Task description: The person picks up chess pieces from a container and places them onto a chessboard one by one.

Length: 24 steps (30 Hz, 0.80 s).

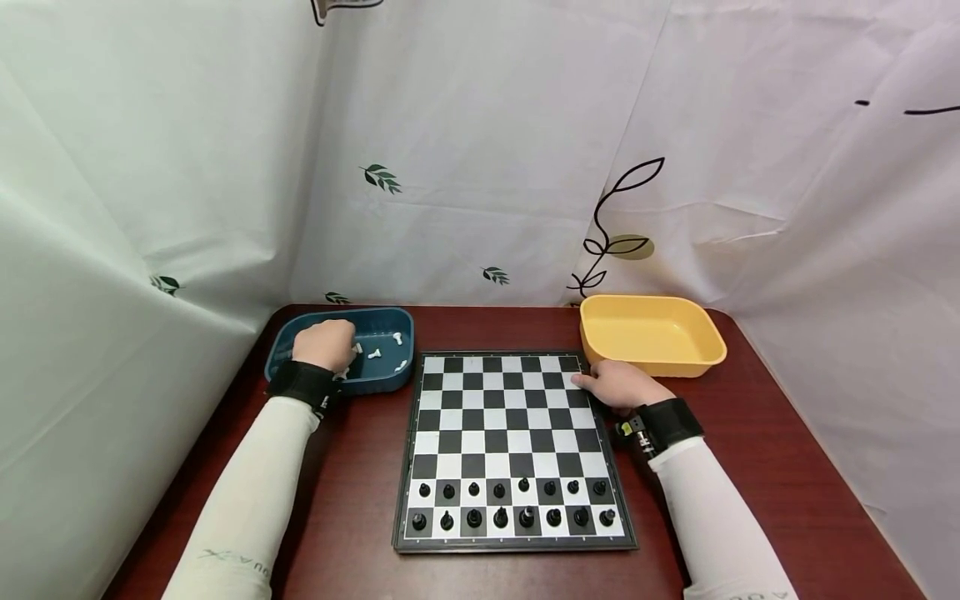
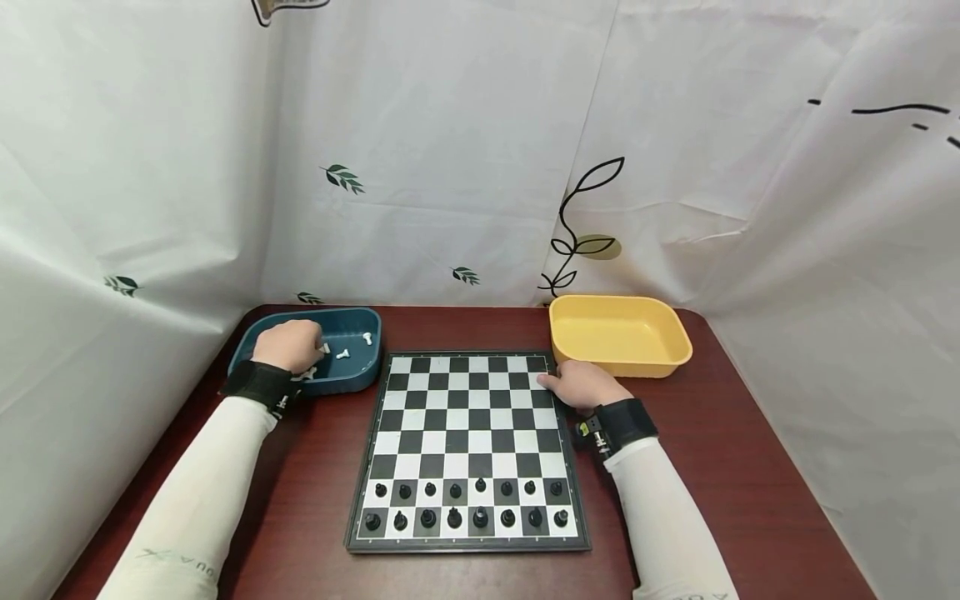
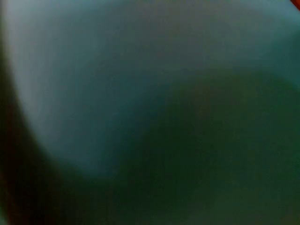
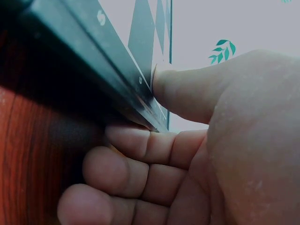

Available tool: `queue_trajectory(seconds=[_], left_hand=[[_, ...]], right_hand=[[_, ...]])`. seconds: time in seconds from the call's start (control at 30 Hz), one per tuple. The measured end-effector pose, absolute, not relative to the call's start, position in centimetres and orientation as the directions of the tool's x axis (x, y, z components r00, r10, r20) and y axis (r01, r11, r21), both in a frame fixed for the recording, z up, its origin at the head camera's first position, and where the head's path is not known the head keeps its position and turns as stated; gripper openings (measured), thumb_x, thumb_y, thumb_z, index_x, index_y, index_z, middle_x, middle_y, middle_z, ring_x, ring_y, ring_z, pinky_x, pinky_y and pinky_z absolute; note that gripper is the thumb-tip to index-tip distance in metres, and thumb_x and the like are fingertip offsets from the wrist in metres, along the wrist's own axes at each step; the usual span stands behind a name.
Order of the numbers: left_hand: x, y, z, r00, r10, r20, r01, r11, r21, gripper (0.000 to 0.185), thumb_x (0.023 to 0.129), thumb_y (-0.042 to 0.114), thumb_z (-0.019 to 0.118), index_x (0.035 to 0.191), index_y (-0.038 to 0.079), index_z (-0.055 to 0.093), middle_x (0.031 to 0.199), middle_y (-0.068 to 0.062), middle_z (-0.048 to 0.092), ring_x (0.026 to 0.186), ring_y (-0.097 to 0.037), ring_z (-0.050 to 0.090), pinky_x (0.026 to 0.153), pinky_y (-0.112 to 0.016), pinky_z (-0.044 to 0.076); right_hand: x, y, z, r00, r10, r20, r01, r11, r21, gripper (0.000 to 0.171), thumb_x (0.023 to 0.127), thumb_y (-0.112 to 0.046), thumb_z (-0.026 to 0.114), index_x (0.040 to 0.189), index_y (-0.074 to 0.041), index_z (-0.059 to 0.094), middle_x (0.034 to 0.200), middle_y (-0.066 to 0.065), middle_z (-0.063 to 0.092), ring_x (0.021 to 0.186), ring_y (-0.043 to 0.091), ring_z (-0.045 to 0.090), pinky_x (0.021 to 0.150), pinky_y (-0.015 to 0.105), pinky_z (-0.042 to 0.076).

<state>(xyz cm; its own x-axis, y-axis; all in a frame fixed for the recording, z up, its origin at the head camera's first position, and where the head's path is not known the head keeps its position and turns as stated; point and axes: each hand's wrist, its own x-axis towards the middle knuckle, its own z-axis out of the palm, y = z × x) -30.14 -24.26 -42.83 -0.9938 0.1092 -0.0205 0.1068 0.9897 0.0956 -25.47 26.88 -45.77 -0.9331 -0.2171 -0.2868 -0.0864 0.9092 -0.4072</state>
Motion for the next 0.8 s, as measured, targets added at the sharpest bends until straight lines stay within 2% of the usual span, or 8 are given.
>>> queue_trajectory(seconds=[0.2, 0.47, 0.8], left_hand=[[-30.3, -24.6, -43.0, -0.988, 0.138, 0.062, 0.148, 0.970, 0.191, 0.011, 0.099, 0.016, 0.084, 0.093, 0.007, 0.080, 0.087, -0.011, 0.076, 0.073, -0.029, 0.067, 0.066, -0.052, 0.059], [-30.0, -24.3, -42.5, -0.975, 0.165, 0.146, 0.196, 0.953, 0.231, 0.013, 0.099, 0.020, 0.086, 0.101, 0.007, 0.084, 0.095, -0.013, 0.080, 0.077, -0.030, 0.071, 0.071, -0.056, 0.061], [-29.6, -23.4, -42.1, -0.933, 0.242, 0.267, 0.316, 0.905, 0.285, 0.012, 0.102, 0.009, 0.075, 0.107, 0.000, 0.082, 0.106, -0.019, 0.074, 0.093, -0.035, 0.070, 0.084, -0.055, 0.059]], right_hand=[[-25.4, 26.9, -45.7, -0.934, -0.214, -0.286, -0.083, 0.908, -0.410, 0.048, 0.115, -0.048, 0.056, 0.096, -0.006, 0.067, 0.076, 0.009, 0.061, 0.058, 0.024, 0.063, 0.056, 0.039, 0.054], [-25.2, 26.8, -45.5, -0.935, -0.214, -0.283, -0.084, 0.909, -0.408, 0.047, 0.115, -0.048, 0.057, 0.096, -0.006, 0.067, 0.076, 0.008, 0.061, 0.058, 0.023, 0.062, 0.055, 0.038, 0.053], [-25.6, 27.2, -45.7, -0.929, -0.242, -0.280, -0.108, 0.901, -0.419, 0.050, 0.115, -0.050, 0.056, 0.092, -0.007, 0.066, 0.072, 0.008, 0.060, 0.054, 0.022, 0.061, 0.053, 0.036, 0.052]])
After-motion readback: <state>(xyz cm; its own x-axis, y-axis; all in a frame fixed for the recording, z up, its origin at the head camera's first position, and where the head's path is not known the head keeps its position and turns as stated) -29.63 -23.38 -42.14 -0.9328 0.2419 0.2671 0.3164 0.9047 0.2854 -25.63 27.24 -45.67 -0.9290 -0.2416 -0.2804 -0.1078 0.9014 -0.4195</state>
